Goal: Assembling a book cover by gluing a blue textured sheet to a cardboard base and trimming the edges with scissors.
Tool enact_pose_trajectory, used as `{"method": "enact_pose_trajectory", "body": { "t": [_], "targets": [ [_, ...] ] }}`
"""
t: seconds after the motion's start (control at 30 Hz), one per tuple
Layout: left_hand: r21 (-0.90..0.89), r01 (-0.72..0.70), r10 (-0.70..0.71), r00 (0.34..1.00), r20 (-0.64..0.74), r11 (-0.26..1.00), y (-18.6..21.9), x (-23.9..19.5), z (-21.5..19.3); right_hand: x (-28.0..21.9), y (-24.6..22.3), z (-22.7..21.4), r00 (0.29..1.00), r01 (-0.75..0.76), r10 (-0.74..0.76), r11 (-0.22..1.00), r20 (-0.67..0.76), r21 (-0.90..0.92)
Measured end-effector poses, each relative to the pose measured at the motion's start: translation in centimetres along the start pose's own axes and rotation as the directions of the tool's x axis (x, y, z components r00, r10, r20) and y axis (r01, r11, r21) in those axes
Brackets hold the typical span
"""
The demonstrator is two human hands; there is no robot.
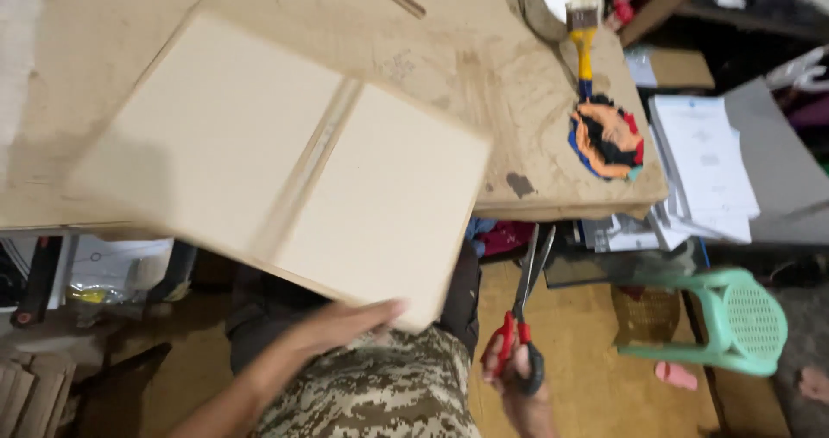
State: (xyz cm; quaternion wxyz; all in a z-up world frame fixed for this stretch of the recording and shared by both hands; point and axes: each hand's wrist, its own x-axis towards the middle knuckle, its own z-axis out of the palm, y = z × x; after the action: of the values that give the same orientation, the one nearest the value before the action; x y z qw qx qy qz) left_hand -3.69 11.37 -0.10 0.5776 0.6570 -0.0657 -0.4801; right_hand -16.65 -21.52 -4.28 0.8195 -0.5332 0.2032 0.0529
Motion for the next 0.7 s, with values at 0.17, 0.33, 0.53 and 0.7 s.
{"method": "enact_pose_trajectory", "body": {
  "t": [0.17,0.33,0.53,0.7],
  "targets": [
    [-0.238,-0.134,0.106,0.987,-0.123,0.962,-5.4,-7.2,-3.0,-2.0,0.1,-2.6,0.994,-0.104,0.108,0.989,0.028,-0.106],
    [-0.207,-0.316,0.220,0.896,-0.385,0.926,-7.1,-9.9,-2.5,-2.7,-2.4,2.7,0.971,0.002,0.035,0.988,0.235,-0.157],
    [-0.199,-0.291,0.197,0.900,-0.389,0.936,-6.9,-10.5,-2.0,-2.1,-2.8,3.8,0.969,-0.009,0.062,0.976,0.240,-0.218],
    [-0.233,-0.265,0.157,0.903,-0.399,0.936,-7.8,-10.5,-2.0,-1.7,-2.4,4.3,0.975,-0.003,0.050,0.978,0.218,-0.210]
  ]
}}
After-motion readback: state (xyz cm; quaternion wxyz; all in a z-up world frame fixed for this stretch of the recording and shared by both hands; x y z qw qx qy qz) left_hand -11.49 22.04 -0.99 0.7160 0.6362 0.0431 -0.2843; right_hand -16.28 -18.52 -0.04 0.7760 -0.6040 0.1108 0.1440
